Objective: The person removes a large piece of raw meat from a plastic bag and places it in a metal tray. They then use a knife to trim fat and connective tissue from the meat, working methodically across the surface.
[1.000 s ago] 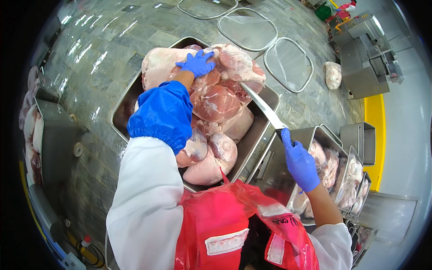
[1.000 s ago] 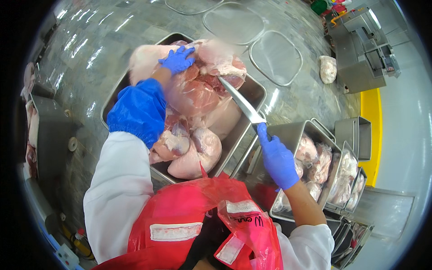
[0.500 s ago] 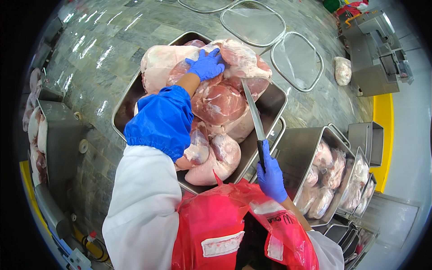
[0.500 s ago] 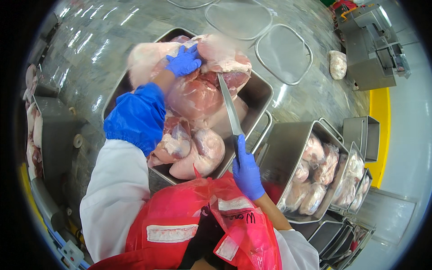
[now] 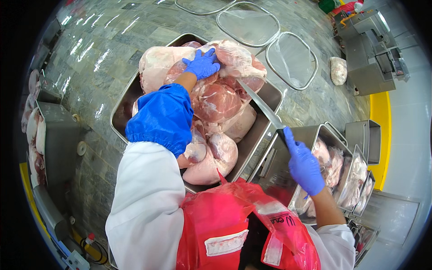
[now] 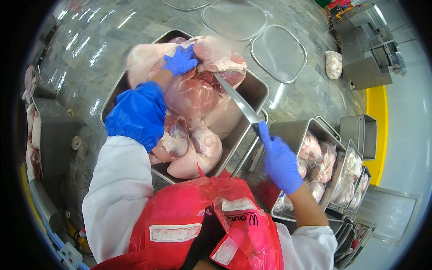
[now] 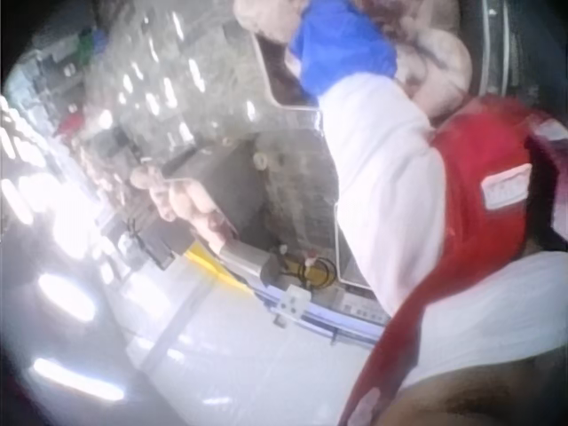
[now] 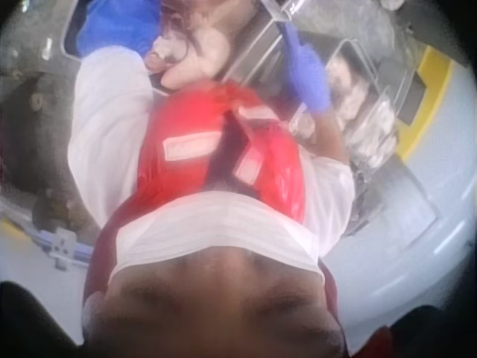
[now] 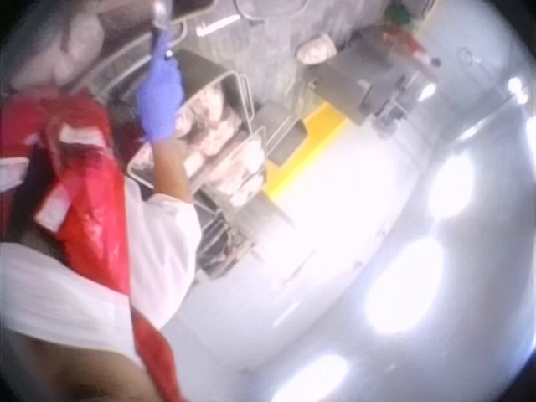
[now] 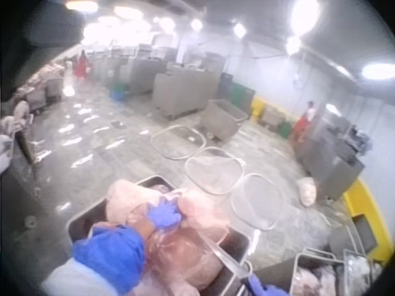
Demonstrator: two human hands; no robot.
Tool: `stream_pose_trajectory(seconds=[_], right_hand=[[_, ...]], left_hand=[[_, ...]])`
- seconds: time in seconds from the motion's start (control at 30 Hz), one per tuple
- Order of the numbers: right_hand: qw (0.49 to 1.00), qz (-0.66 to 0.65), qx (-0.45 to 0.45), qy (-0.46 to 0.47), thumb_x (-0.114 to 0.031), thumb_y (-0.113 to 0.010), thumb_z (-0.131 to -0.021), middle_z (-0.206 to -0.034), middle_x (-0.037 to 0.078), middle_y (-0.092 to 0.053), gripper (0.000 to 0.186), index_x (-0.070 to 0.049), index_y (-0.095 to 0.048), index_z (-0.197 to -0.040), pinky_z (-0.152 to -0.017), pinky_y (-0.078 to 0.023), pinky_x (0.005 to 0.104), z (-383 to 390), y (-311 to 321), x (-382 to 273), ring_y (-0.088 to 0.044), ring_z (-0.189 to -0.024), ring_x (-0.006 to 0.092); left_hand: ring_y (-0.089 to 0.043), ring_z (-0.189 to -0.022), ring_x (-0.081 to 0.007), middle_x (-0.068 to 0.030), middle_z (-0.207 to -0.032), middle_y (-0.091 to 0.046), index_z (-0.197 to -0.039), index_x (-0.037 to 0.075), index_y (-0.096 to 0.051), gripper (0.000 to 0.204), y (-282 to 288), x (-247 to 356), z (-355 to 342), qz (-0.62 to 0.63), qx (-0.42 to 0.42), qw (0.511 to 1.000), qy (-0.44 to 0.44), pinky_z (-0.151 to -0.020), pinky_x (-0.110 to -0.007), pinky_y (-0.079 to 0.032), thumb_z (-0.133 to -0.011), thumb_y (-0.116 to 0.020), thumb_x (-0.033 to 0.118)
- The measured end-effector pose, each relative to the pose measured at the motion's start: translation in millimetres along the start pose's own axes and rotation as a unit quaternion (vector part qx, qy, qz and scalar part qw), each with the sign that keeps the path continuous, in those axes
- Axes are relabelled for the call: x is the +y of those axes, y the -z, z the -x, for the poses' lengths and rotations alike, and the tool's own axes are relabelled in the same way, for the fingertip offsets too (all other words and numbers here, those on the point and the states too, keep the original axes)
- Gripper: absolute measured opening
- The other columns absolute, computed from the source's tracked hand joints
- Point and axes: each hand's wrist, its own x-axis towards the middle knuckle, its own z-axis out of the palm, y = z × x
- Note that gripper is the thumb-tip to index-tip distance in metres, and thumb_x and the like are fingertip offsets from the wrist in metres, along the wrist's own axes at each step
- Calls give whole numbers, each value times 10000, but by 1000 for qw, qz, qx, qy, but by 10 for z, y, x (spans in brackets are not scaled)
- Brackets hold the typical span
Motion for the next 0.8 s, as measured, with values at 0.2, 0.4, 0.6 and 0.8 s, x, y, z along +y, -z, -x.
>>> stream_pose_trajectory(seconds=[0.2,0.4,0.6,0.8], right_hand=[[968,247,13,42,3,-501,-729,-730,146,-525,768,-124,-172,-1411,-474,-478,365,-81,471,-276,-576,-563,267],[905,415,84,46,-58,-495,-767,-607,49,-440,664,-82,-253,-1384,-335,-423,296,-205,165,-644,-482,-438,126],[942,321,90,-21,-55,-498,-769,-634,57,-454,701,-154,-220,-1404,-341,-436,298,-109,-579,-480,-512,-460,150],[967,225,53,104,-39,-488,-762,-758,108,-585,613,-221,-367,-1336,-541,-494,381,-570,726,-244,-583,-578,278]], left_hand=[[-98,-1343,-359,52,-1474,-145,-1377,269,-284,631,-21,-32,-34,9,16,1000,-4,-904,-773,-49,-797,-420,478],[-162,-1319,-365,20,-1457,-199,-1379,260,-248,652,23,-22,40,8,12,1000,-14,-904,-760,-93,-786,-444,446],[-145,-1327,-359,44,-1458,-197,-1346,282,-338,601,-22,69,48,-4,16,1000,-27,-895,-780,-70,-780,-436,458],[-167,-1323,-342,22,-1451,-212,-1364,223,-293,631,-20,-69,41,-11,25,1000,-2,-923,-747,-103,-780,-434,417]])
